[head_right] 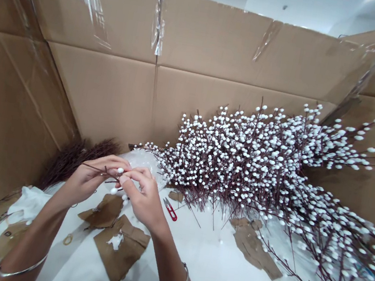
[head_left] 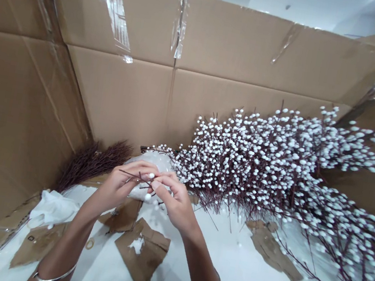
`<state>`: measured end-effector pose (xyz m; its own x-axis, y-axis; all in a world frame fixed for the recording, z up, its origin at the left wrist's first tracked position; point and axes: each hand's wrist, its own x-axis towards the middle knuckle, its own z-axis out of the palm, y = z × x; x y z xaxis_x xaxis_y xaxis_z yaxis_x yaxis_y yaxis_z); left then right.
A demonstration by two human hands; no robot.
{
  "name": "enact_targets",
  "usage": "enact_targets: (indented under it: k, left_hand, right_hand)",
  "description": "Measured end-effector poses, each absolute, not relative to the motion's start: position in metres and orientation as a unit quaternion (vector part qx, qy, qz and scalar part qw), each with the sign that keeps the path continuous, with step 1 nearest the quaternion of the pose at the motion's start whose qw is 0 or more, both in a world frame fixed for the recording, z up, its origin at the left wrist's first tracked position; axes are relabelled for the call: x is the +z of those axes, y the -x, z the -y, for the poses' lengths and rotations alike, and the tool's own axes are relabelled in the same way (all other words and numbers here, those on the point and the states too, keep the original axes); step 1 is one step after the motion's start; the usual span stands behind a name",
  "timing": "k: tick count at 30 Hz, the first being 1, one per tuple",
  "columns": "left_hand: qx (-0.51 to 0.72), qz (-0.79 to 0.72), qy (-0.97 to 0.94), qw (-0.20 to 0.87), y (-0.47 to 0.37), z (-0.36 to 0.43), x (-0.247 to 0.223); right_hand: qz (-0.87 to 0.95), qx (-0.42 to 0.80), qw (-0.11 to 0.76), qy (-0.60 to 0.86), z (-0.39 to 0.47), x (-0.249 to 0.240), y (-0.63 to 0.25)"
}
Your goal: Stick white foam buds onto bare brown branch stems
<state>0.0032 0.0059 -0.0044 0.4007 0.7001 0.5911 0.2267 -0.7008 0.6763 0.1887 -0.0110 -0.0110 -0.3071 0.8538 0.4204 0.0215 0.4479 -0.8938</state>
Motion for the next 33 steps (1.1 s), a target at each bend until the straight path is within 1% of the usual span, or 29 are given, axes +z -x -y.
enact_targets:
  k: [7, 10, 12, 14, 15, 16, 18, 22, 25, 29, 33]
  left_hand:
    - [0.469, -0.279, -0.798, 0.258, -0.006, -0.008, -0.006]
    - [0.468, -0.289, -0.784, 0.288, -0.003, -0.015, -0.009]
    - [0.469, -0.323, -0.757, 0.320, 0.005, -0.026, -0.016]
    - [0.464, -0.388, -0.723, 0.333, 0.016, -0.044, -0.030]
    - [0.447, -0.430, -0.715, 0.322, 0.022, -0.055, -0.040]
    - [0.417, -0.470, -0.718, 0.300, 0.028, -0.066, -0.052]
    - [0.319, -0.550, -0.730, 0.252, 0.037, -0.085, -0.078]
    - [0.258, -0.590, -0.721, 0.257, 0.041, -0.104, -0.125]
    - [0.245, -0.602, -0.716, 0.256, 0.040, -0.106, -0.143]
    - [0.261, -0.602, -0.708, 0.261, 0.042, -0.106, -0.145]
    - [0.325, -0.587, -0.692, 0.266, 0.043, -0.105, -0.122]
  right_hand:
    - [0.676, 0.438, 0.501, 0.318, 0.009, -0.014, -0.188]
    - [0.674, 0.430, 0.498, 0.335, 0.009, -0.012, -0.188]
    - [0.673, 0.424, 0.499, 0.345, 0.011, -0.009, -0.188]
    - [0.669, 0.415, 0.507, 0.352, 0.012, -0.007, -0.189]
    - [0.667, 0.410, 0.511, 0.355, 0.012, -0.006, -0.190]
    - [0.663, 0.405, 0.517, 0.359, 0.013, -0.005, -0.190]
    - [0.657, 0.391, 0.529, 0.369, 0.013, -0.005, -0.191]
    - [0.650, 0.352, 0.549, 0.390, 0.014, -0.007, -0.191]
    - [0.651, 0.327, 0.555, 0.402, 0.015, -0.007, -0.190]
    - [0.650, 0.307, 0.563, 0.409, 0.016, -0.007, -0.188]
    - [0.646, 0.281, 0.574, 0.417, 0.017, -0.007, -0.187]
